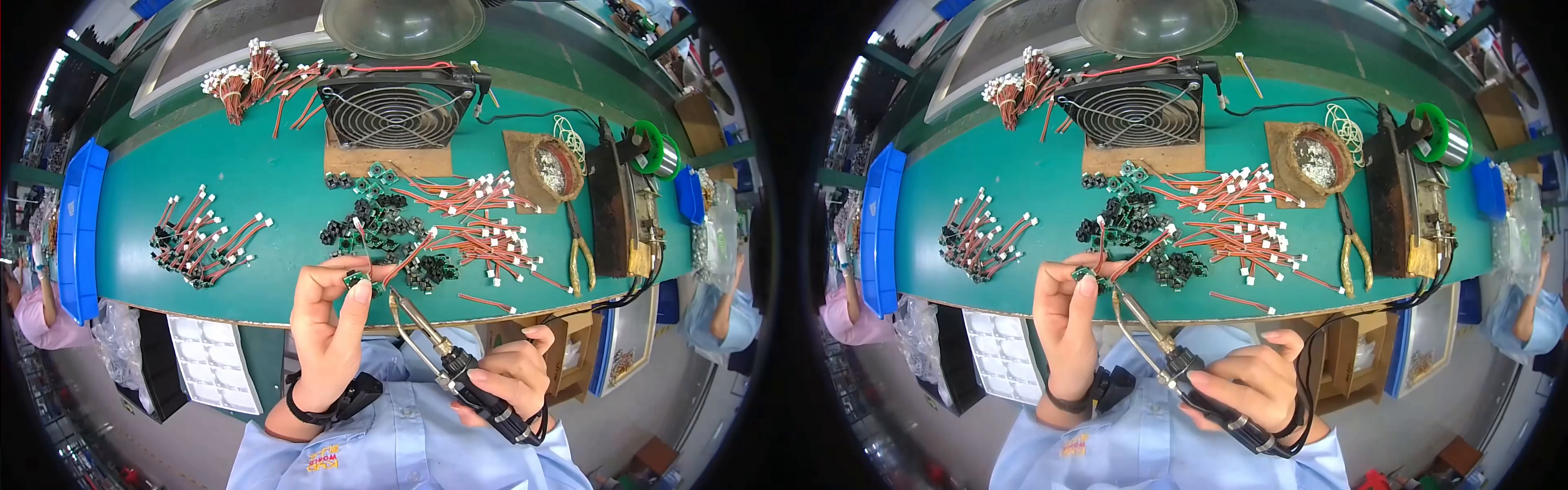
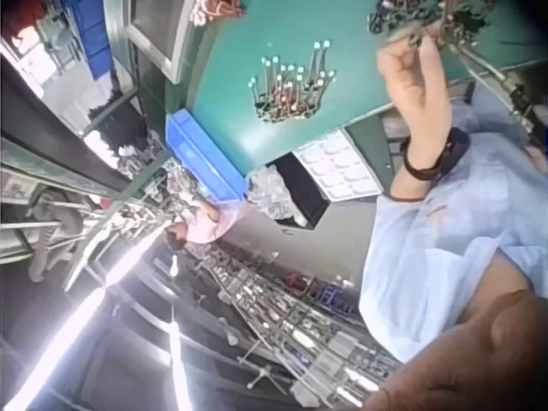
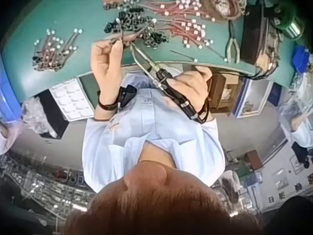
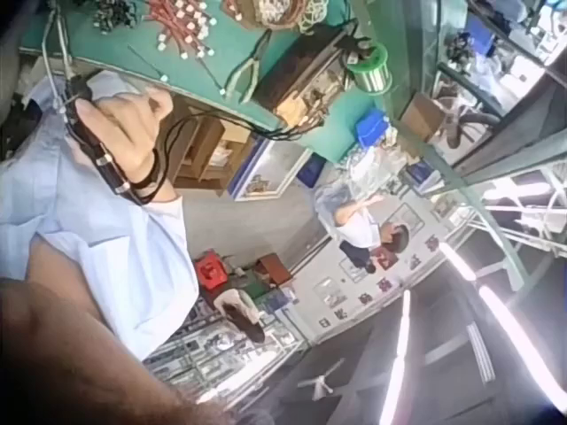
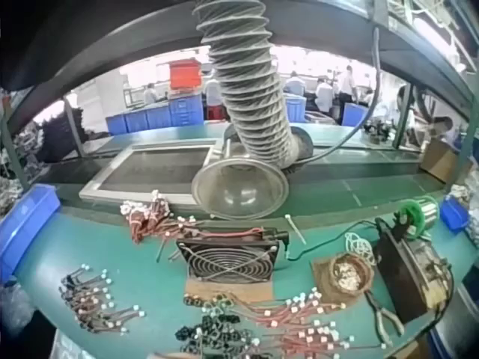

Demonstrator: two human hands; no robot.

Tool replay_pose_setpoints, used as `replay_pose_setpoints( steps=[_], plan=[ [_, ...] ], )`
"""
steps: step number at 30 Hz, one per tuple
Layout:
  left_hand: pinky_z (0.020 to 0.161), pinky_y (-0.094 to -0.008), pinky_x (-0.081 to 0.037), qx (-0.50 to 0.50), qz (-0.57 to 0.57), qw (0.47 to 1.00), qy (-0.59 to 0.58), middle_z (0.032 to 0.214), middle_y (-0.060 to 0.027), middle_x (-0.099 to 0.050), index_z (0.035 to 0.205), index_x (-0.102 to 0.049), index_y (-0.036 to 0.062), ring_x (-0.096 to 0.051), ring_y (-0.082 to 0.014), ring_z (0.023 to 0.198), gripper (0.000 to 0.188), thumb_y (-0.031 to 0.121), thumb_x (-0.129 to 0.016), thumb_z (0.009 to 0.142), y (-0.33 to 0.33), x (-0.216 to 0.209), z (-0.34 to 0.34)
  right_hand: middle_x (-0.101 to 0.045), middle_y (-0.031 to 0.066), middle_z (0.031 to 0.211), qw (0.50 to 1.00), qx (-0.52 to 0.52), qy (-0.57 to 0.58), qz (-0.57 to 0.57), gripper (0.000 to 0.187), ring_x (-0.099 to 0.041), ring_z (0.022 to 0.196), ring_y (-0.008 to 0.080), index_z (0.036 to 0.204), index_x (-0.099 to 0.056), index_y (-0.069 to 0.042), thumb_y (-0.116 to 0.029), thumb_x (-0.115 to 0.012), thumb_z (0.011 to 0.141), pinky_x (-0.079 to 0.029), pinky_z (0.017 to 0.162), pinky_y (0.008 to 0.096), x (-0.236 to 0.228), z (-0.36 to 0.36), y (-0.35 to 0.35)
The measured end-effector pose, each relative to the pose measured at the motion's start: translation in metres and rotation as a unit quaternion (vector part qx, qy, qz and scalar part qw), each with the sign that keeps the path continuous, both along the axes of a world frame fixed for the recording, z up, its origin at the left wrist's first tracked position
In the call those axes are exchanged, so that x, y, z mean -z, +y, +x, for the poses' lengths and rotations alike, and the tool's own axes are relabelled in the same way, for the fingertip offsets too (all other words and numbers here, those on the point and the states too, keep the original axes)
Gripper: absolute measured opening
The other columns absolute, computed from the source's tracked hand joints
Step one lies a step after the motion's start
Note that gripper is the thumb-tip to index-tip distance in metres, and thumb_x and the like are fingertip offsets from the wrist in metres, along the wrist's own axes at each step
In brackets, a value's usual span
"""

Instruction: The person solders wires to circuit boards using a soldering iron, handling the items one at a time. After each board is soldered, they place it on the table and pick up a new board and wire to repeat the process.

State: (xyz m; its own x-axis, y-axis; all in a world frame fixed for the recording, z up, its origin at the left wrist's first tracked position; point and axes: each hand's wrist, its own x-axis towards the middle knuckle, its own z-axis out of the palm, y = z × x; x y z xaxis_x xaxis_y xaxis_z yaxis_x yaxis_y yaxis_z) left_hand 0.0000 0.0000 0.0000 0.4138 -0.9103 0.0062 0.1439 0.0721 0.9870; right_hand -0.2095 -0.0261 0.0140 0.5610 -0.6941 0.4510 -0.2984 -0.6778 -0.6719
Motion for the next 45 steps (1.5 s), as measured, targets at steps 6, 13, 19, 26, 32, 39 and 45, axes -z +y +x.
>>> replay_pose_setpoints(
  steps=[6, 13, 19, 26, 32, 39, 45],
  plan=[
    [0.086, -0.0315, -0.043, -0.013, -0.009, 1.000, -0.003, 0.109, -0.0166, -0.054, 0.094, -0.041, 0.0005, -0.060, -0.0234, 0.098, 0.010, -0.001, -0.049, 0.088, 0.0013, 0.0016, -0.0008, -0.058, -0.0020, 0.072, 1.000, -0.017, 0.006, -0.007, 0.043, -0.053, 0.066, 0.0148, 0.095, -0.063, -0.015, -0.030, -0.079, 0.059, -0.028, 0.086, 0.0386, -0.0004, 0.0021, -0.0005],
    [0.086, -0.0309, -0.044, -0.013, -0.006, 1.000, -0.019, 0.109, -0.0166, -0.054, 0.094, -0.041, 0.0008, -0.061, -0.0229, 0.098, 0.011, -0.001, -0.050, 0.088, 0.0014, 0.0024, -0.0022, -0.058, -0.0019, 0.072, 1.000, -0.019, 0.004, -0.006, 0.044, -0.053, 0.066, 0.0151, 0.096, -0.062, -0.014, -0.029, -0.079, 0.059, -0.030, 0.084, 0.0387, -0.0011, 0.0021, -0.0023],
    [0.086, -0.0298, -0.043, -0.020, -0.003, 0.998, -0.057, 0.109, -0.0162, -0.055, 0.093, -0.042, 0.0011, -0.061, -0.0217, 0.098, 0.010, -0.001, -0.051, 0.087, 0.0022, 0.0035, -0.0037, -0.058, -0.0061, 0.076, 1.000, -0.012, 0.007, 0.000, 0.046, -0.055, 0.066, 0.0113, 0.099, -0.064, -0.017, -0.021, -0.080, 0.056, -0.032, 0.084, 0.0339, -0.0027, 0.0011, -0.0032],
    [0.085, -0.0288, -0.043, -0.018, -0.005, 0.996, -0.085, 0.109, -0.0152, -0.056, 0.092, -0.043, 0.0013, -0.060, -0.0201, 0.097, 0.010, 0.000, -0.052, 0.087, 0.0034, 0.0057, -0.0037, -0.058, -0.0061, 0.076, 1.000, -0.007, 0.002, 0.000, 0.045, -0.055, 0.065, 0.0112, 0.098, -0.064, -0.017, -0.021, -0.080, 0.056, -0.032, 0.083, 0.0340, -0.0019, 0.0004, -0.0020],
    [0.085, -0.0285, -0.043, -0.020, -0.006, 0.997, -0.080, 0.109, -0.0153, -0.055, 0.092, -0.043, 0.0013, -0.060, -0.0204, 0.097, 0.010, 0.001, -0.051, 0.088, 0.0032, 0.0023, -0.0054, -0.058, -0.0062, 0.075, 1.000, -0.010, 0.002, -0.002, 0.044, -0.055, 0.064, 0.0110, 0.097, -0.064, -0.017, -0.021, -0.080, 0.056, -0.032, 0.082, 0.0339, -0.0017, 0.0005, -0.0029],
    [0.084, -0.0290, -0.044, -0.023, -0.007, 0.998, -0.054, 0.111, -0.0154, -0.053, 0.093, -0.042, 0.0012, -0.060, -0.0228, 0.099, 0.010, 0.000, -0.051, 0.088, 0.0039, 0.0012, -0.0060, -0.058, -0.0061, 0.075, 1.000, -0.010, -0.002, -0.001, 0.045, -0.055, 0.064, 0.0110, 0.097, -0.064, -0.017, -0.020, -0.080, 0.056, -0.032, 0.081, 0.0340, 0.0001, 0.0007, -0.0020],
    [0.084, -0.0299, -0.044, -0.017, 0.001, 0.999, -0.050, 0.111, -0.0155, -0.052, 0.093, -0.042, 0.0012, -0.061, -0.0240, 0.099, 0.010, 0.000, -0.050, 0.088, 0.0049, -0.0005, -0.0060, -0.058, -0.0058, 0.076, 1.000, -0.010, -0.004, -0.004, 0.045, -0.055, 0.064, 0.0111, 0.097, -0.064, -0.018, -0.020, -0.080, 0.055, -0.032, 0.081, 0.0340, 0.0023, 0.0000, -0.0003]
  ],
)
